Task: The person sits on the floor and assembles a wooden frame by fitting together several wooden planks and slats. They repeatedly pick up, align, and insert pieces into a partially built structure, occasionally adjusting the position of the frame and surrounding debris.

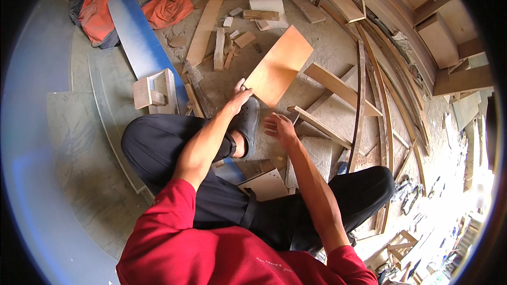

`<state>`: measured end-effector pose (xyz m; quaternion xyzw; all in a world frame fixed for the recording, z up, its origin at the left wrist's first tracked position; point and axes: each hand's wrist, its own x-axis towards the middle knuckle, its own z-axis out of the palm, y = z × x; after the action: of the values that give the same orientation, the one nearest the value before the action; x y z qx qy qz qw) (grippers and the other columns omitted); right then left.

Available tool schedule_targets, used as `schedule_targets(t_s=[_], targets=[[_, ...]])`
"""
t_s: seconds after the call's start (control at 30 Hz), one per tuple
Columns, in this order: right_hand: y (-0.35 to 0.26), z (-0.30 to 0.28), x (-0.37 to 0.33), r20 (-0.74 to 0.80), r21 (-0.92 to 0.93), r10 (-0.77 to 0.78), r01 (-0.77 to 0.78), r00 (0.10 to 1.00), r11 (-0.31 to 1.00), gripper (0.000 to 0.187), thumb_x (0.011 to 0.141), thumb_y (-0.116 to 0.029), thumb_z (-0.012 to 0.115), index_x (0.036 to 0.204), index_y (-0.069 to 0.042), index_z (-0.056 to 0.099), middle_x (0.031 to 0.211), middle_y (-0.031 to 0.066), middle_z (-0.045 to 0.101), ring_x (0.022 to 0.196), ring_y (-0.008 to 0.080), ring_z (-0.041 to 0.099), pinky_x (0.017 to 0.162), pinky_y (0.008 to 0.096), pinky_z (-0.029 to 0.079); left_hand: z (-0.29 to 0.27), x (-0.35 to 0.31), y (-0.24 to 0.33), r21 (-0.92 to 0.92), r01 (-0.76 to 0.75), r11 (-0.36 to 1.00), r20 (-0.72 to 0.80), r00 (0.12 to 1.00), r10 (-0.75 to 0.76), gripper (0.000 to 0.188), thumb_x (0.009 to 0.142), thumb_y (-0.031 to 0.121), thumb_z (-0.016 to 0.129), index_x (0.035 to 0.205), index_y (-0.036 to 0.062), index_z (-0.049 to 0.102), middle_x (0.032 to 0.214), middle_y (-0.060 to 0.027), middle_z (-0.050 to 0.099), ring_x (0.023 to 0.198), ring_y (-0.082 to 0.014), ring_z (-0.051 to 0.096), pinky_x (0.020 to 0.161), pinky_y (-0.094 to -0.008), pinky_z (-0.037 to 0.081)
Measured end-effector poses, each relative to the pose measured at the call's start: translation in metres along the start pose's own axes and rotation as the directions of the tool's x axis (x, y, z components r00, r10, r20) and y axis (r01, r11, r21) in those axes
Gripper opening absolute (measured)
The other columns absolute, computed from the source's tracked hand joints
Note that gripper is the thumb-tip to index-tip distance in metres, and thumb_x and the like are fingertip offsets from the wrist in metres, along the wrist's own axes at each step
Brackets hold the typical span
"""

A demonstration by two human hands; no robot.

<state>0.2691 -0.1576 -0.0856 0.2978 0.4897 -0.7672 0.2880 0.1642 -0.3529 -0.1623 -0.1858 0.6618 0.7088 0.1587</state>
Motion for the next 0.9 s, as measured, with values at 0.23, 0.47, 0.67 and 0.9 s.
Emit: schedule_targets(t_s=[0.23, 0.47, 0.67, 0.9], targets=[[-0.002, -0.005, 0.000, -0.063, -0.021, -0.036, 0.035, 0.997, 0.999, 0.037, 0.092, -0.029, 0.054, 0.119, -0.005, 0.050, 0.110, 0.0114, 0.062, 0.093, 0.0237, 0.062, 0.078, 0.0390, 0.052, 0.003, -0.008, -0.001, -0.049, -0.096, 0.994, -0.061, 0.994, 0.093, 0.053, 0.087, 0.015, 0.062, 0.130, -0.0064, 0.041, 0.120, -0.0149, 0.058, 0.109, -0.0220, 0.055, 0.093, -0.0309, 0.044], [-0.014, -0.014, -0.003, -0.117, -0.024, -0.131, 0.129, 0.984, 0.991, 0.032, 0.092, -0.028, 0.053, 0.115, -0.005, 0.053, 0.108, 0.0113, 0.063, 0.092, 0.0229, 0.063, 0.076, 0.0374, 0.052, 0.046, -0.026, 0.011, 0.196, -0.141, 0.971, 0.153, 0.982, 0.111, 0.047, 0.088, 0.023, 0.062, 0.126, -0.0018, 0.048, 0.111, -0.0115, 0.062, 0.091, -0.0168, 0.060, 0.079, -0.0292, 0.048], [-0.018, -0.040, 0.003, -0.172, 0.140, -0.191, 0.216, 0.966, 0.966, 0.026, 0.092, -0.026, 0.052, 0.109, -0.006, 0.054, 0.105, 0.0122, 0.063, 0.081, 0.0232, 0.064, 0.069, 0.0364, 0.055, 0.062, -0.044, 0.017, 0.252, -0.202, 0.946, 0.225, 0.963, 0.146, 0.034, 0.090, 0.023, 0.058, 0.114, -0.0019, 0.056, 0.093, -0.0103, 0.065, 0.074, -0.0139, 0.062, 0.066, -0.0275, 0.051], [-0.018, -0.029, 0.014, -0.226, -0.080, -0.259, 0.247, 0.939, 0.966, 0.027, 0.091, -0.025, 0.053, 0.108, -0.004, 0.053, 0.101, 0.0130, 0.065, 0.073, 0.0227, 0.064, 0.063, 0.0346, 0.055, 0.048, -0.090, 0.038, 0.402, -0.132, 0.906, 0.138, 0.987, 0.083, 0.030, 0.092, 0.030, 0.052, 0.093, 0.0021, 0.062, 0.057, -0.0061, 0.059, 0.041, -0.0136, 0.053, 0.041, -0.0283, 0.043]])
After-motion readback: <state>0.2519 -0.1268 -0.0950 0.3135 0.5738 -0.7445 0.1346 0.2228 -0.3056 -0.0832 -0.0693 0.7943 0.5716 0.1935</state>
